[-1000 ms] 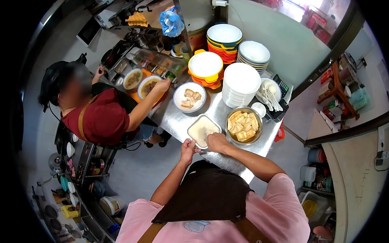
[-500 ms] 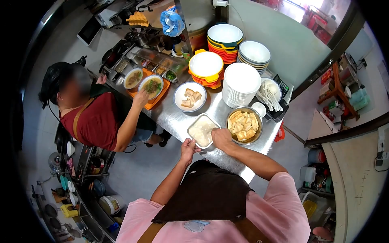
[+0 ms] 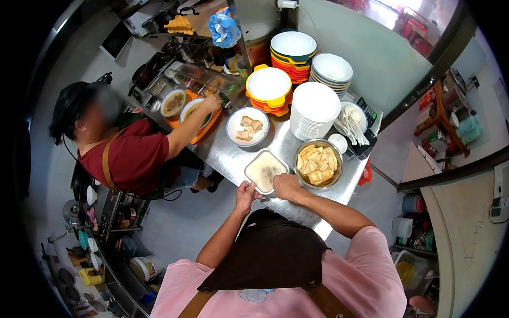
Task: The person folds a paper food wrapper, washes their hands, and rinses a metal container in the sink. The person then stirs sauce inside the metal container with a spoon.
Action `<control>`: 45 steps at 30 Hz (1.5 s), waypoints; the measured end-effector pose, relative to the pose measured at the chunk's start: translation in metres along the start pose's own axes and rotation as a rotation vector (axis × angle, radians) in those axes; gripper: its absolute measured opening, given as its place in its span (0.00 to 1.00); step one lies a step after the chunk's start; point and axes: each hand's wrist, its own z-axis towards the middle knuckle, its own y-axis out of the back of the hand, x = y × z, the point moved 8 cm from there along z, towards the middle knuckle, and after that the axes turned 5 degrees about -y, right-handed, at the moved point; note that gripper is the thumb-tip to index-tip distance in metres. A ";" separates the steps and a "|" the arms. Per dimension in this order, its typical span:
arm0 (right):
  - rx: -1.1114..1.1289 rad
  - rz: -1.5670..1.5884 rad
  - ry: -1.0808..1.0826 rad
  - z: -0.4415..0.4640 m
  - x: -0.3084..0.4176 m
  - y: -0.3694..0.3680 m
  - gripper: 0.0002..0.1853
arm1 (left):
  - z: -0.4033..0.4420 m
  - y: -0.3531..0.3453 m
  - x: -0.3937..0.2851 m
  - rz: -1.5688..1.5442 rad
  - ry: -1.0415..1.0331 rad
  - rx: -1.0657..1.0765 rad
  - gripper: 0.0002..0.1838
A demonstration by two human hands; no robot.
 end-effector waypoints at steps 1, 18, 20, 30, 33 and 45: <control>-0.027 0.002 0.005 0.003 -0.001 -0.002 0.12 | 0.000 -0.001 -0.001 -0.002 -0.006 -0.003 0.09; -0.108 -0.195 -0.009 0.015 -0.011 0.006 0.13 | -0.001 -0.001 -0.002 0.010 -0.011 -0.010 0.09; -0.059 -0.184 0.005 0.011 -0.010 0.010 0.13 | -0.002 -0.001 -0.003 0.016 -0.008 -0.012 0.09; 0.005 -0.005 0.098 0.003 0.003 -0.002 0.11 | -0.001 -0.002 -0.003 0.013 -0.005 -0.010 0.09; -0.053 0.016 0.097 0.006 0.002 -0.007 0.08 | 0.000 -0.001 -0.001 0.017 -0.014 -0.015 0.09; -0.287 -0.107 -0.022 0.011 -0.013 0.007 0.12 | -0.002 -0.002 -0.003 0.012 -0.012 -0.015 0.09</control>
